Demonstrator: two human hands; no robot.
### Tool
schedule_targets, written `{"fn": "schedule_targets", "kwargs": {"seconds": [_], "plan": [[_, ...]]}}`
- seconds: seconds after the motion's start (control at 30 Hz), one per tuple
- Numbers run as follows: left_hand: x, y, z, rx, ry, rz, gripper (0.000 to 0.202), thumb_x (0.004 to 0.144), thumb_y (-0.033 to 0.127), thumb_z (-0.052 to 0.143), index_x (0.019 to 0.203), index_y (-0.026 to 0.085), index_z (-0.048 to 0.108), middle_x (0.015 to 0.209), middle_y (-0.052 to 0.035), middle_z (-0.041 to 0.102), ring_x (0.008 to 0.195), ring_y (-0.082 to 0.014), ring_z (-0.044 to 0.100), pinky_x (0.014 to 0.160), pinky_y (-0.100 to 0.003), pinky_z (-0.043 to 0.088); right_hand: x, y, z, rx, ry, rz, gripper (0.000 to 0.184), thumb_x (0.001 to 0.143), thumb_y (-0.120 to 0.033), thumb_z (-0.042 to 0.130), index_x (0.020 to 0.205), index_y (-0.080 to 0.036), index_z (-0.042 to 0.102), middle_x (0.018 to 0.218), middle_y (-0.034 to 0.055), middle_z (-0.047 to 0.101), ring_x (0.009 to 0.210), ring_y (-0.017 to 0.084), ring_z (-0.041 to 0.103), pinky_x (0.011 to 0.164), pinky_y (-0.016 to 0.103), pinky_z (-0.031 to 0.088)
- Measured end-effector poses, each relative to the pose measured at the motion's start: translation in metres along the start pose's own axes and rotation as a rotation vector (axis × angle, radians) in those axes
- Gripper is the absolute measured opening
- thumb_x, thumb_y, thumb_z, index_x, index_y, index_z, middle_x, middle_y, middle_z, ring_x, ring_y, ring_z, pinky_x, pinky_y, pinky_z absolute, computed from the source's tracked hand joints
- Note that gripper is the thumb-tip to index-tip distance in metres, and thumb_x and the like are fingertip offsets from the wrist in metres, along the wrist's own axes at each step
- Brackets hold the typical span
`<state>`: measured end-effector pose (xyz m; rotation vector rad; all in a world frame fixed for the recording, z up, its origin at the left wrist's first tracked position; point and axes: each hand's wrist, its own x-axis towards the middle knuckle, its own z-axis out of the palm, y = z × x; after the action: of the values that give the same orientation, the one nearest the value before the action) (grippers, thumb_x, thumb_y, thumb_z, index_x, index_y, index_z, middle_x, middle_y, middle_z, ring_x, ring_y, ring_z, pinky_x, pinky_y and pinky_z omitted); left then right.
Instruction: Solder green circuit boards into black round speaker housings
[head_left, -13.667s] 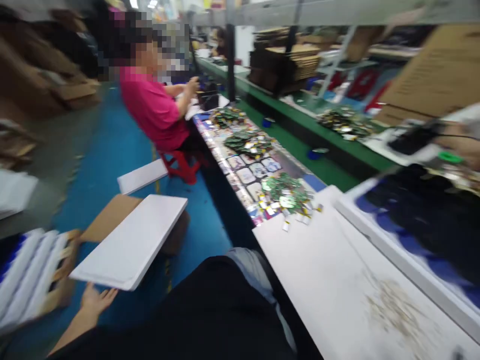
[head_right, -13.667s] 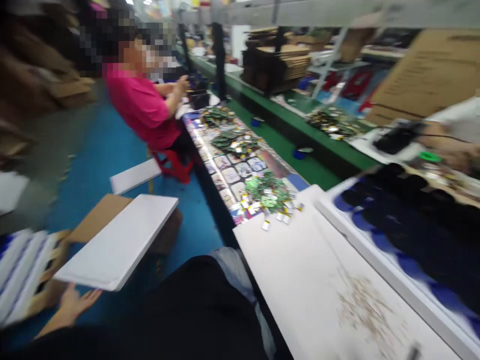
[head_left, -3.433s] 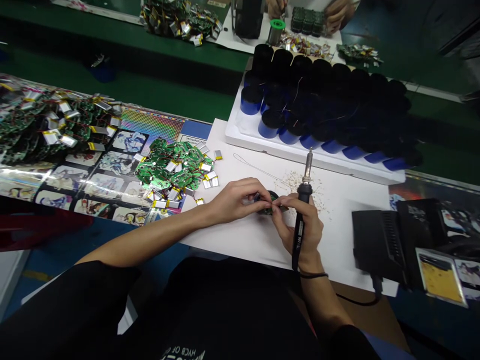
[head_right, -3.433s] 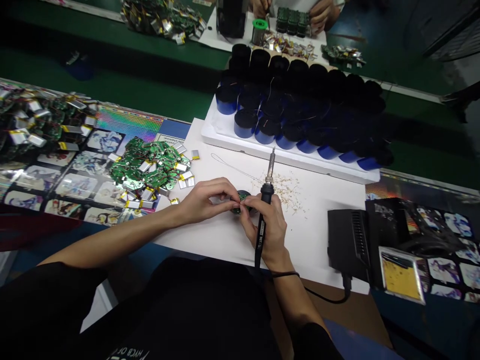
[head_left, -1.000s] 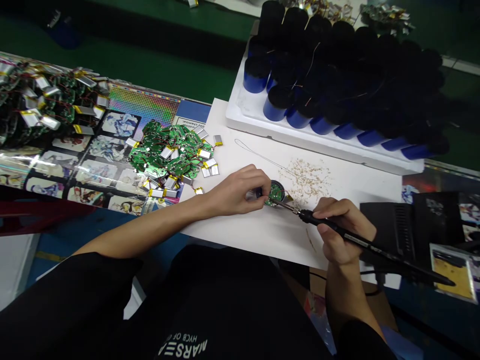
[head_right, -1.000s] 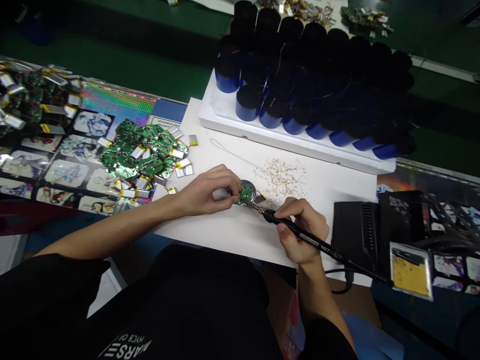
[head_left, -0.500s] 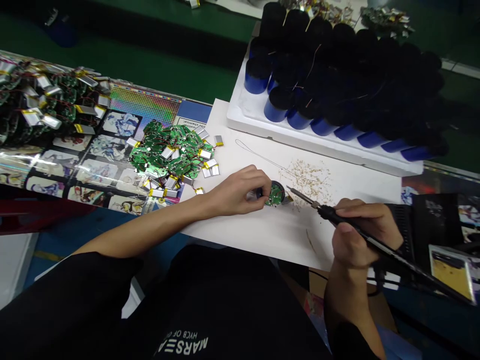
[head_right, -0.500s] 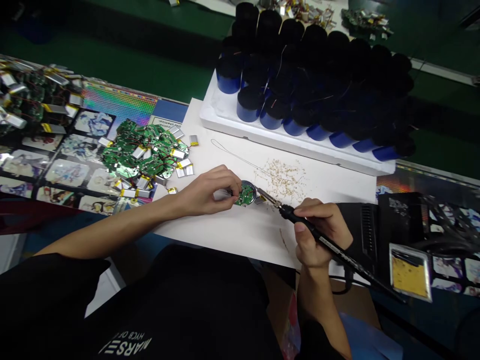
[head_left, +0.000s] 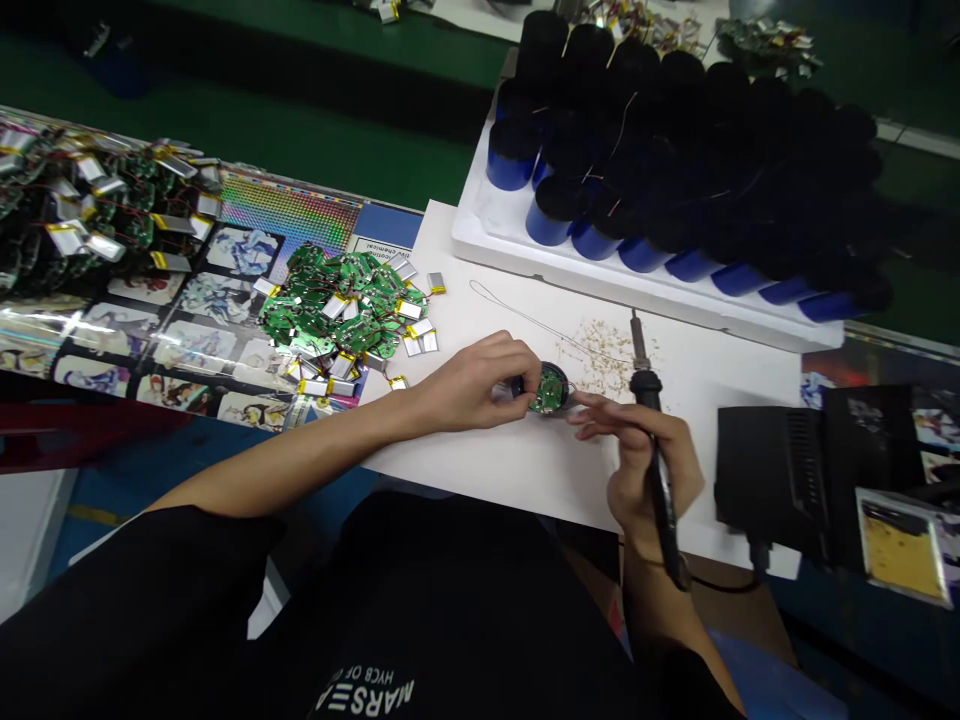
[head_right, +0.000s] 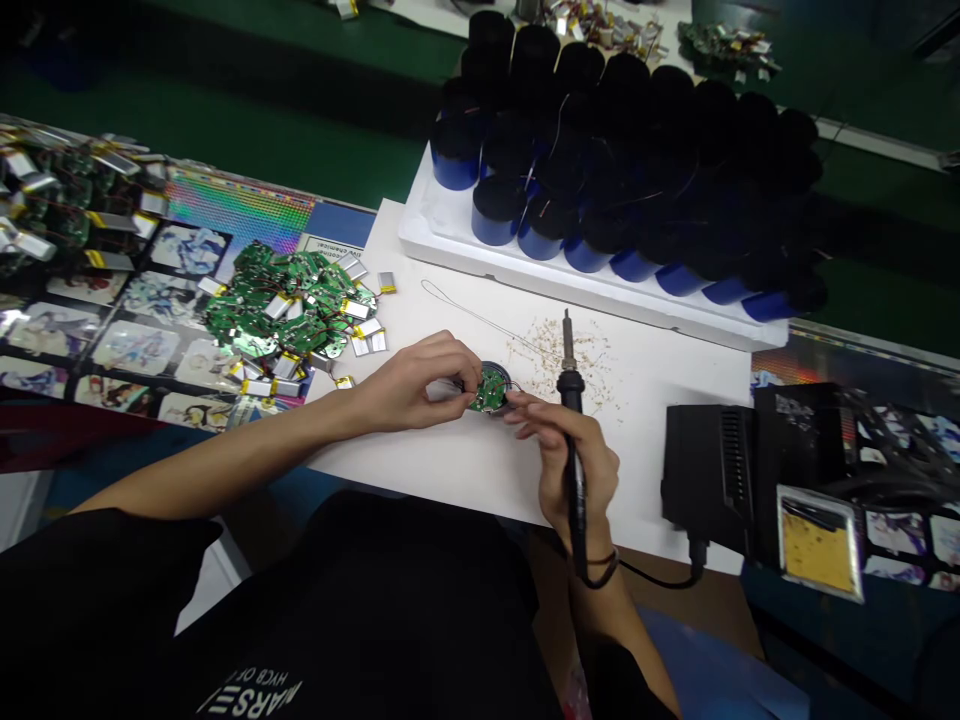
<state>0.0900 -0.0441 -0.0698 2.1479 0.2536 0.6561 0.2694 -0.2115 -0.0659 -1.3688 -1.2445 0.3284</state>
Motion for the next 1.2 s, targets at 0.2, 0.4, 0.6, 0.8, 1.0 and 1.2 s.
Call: {"fn": "schedule_targets", "kwargs": {"seconds": [0.2,0.4,0.6,0.8,1.0,1.2], "plan": [[0.000,-0.001,-0.001,0.007,-0.005,0.020,0.007,0.097,0.015,0.062,0.093,0.020,0.066,0.101,-0.0063,0.075,0.098,-0.0202,0.067,0.092,-0.035,0.053,-0.001,0.014,0.005,-0.216,-0.145,-0.173,0.045,0.089,-0.015,0.083,0.128,-0.028,0.064,0.115,0.0076,0.078,0.108,0.027,0.077,0.098,0.051,0.066],[-0.001,-0.001,-0.003,0.017,0.012,0.046,0.006,0.098,0.016,0.065,0.097,0.019,0.070,0.103,-0.0071,0.077,0.099,-0.0205,0.066,0.092,-0.035,0.054,0.000,0.021,0.008,-0.253,-0.170,-0.195,0.046,0.091,-0.014,0.081,0.130,-0.029,0.064,0.114,0.0066,0.077,0.106,0.026,0.076,0.095,0.049,0.066],[0.000,-0.003,-0.001,-0.023,0.015,0.091,0.006,0.103,0.023,0.069,0.101,0.021,0.074,0.105,-0.0068,0.080,0.098,-0.0207,0.065,0.091,-0.036,0.054,0.008,0.022,0.002,-0.240,-0.208,-0.199,0.045,0.092,-0.012,0.078,0.131,-0.028,0.064,0.115,0.0078,0.077,0.108,0.026,0.076,0.096,0.050,0.065],[0.000,-0.002,0.003,0.007,-0.008,0.076,0.010,0.105,0.028,0.067,0.102,0.021,0.073,0.107,-0.0086,0.079,0.100,-0.0215,0.065,0.094,-0.038,0.054,0.010,0.013,0.007,-0.257,-0.194,-0.200,0.043,0.091,-0.015,0.079,0.129,-0.029,0.063,0.114,0.0078,0.077,0.107,0.028,0.075,0.094,0.053,0.064],[-0.002,-0.002,0.004,0.000,0.007,0.090,0.006,0.103,0.024,0.068,0.103,0.020,0.072,0.106,-0.0086,0.077,0.100,-0.0213,0.064,0.093,-0.036,0.054,0.006,0.009,0.021,-0.266,-0.098,-0.202,0.041,0.092,-0.009,0.077,0.125,-0.030,0.066,0.108,0.0040,0.079,0.098,0.025,0.075,0.093,0.049,0.063],[-0.001,-0.001,0.001,-0.027,-0.030,0.025,0.012,0.106,0.030,0.066,0.104,0.021,0.072,0.107,-0.0089,0.078,0.103,-0.0220,0.065,0.095,-0.037,0.053,0.007,0.010,0.018,-0.333,-0.113,-0.216,0.041,0.093,-0.010,0.077,0.126,-0.031,0.065,0.104,0.0026,0.080,0.097,0.024,0.076,0.090,0.046,0.063]]}}
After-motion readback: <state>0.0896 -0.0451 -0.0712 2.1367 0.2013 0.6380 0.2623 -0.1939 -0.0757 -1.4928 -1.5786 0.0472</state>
